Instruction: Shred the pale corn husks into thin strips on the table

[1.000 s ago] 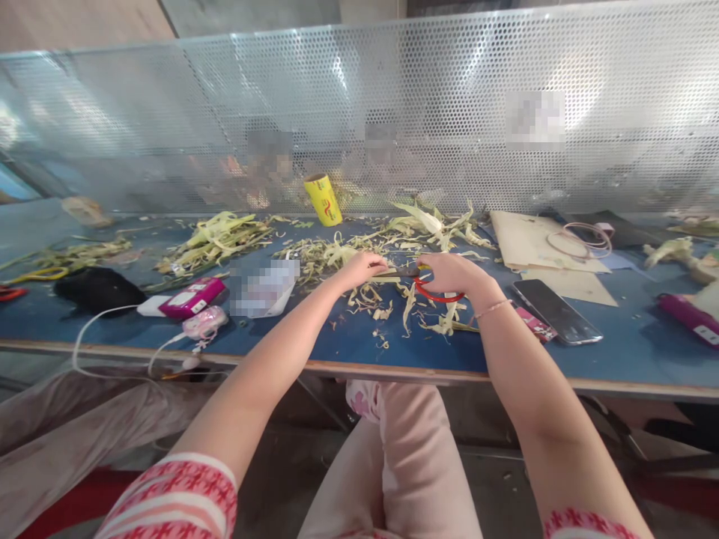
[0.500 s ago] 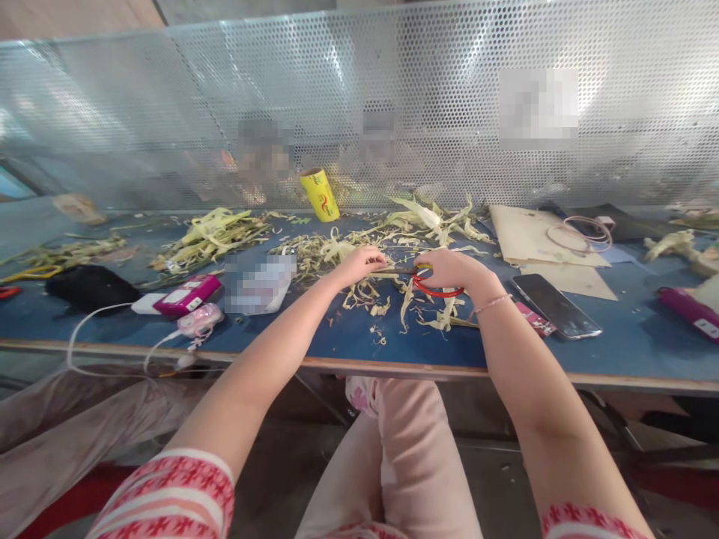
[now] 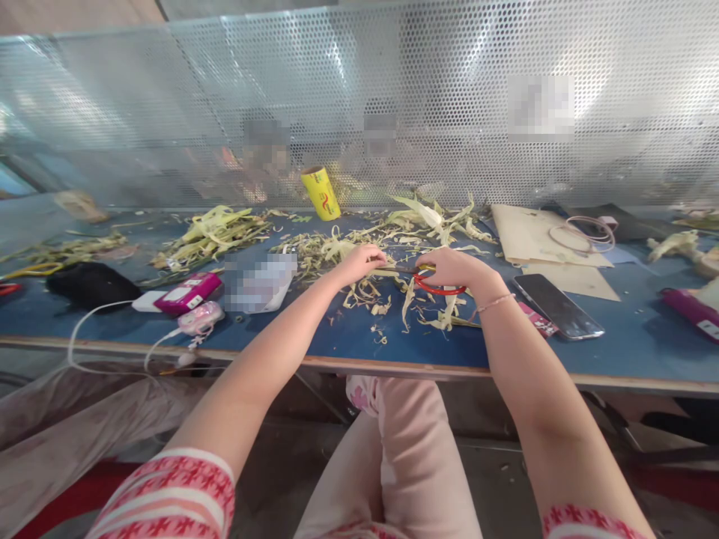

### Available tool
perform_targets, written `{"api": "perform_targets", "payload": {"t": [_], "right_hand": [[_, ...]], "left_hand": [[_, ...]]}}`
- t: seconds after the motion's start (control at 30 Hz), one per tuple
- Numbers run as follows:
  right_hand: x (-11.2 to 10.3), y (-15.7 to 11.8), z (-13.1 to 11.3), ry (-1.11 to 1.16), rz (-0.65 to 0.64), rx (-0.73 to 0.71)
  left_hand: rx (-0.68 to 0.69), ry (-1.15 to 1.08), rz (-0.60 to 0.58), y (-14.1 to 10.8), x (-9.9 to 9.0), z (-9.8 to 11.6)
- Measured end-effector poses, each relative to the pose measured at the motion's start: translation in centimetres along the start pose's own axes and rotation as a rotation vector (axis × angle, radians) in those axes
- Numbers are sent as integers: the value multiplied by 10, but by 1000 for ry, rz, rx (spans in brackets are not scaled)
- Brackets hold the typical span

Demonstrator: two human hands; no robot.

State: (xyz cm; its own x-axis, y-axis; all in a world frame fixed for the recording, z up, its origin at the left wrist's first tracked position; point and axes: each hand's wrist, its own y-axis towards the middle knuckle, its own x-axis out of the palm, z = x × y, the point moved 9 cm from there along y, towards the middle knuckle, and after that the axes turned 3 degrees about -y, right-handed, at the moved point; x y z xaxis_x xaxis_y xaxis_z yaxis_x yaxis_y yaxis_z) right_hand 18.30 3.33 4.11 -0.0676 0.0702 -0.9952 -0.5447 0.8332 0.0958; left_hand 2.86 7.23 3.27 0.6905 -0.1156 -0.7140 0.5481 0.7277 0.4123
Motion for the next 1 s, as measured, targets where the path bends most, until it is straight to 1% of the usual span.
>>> {"api": "perform_targets", "payload": {"t": [0.3, 0.5, 0.77, 1.0], "right_hand": [[1, 0, 1, 21, -32, 7], [1, -1, -2, 40, -70, 18], [2, 0, -1, 55, -72, -4], [5, -2, -1, 63, -96, 64]], "left_hand": [[9, -35, 2, -1, -5, 5], [-15, -37, 0, 0, -6, 4], [-23, -49, 0, -1, -7, 4], [-15, -40, 9, 0, -7, 2]]}}
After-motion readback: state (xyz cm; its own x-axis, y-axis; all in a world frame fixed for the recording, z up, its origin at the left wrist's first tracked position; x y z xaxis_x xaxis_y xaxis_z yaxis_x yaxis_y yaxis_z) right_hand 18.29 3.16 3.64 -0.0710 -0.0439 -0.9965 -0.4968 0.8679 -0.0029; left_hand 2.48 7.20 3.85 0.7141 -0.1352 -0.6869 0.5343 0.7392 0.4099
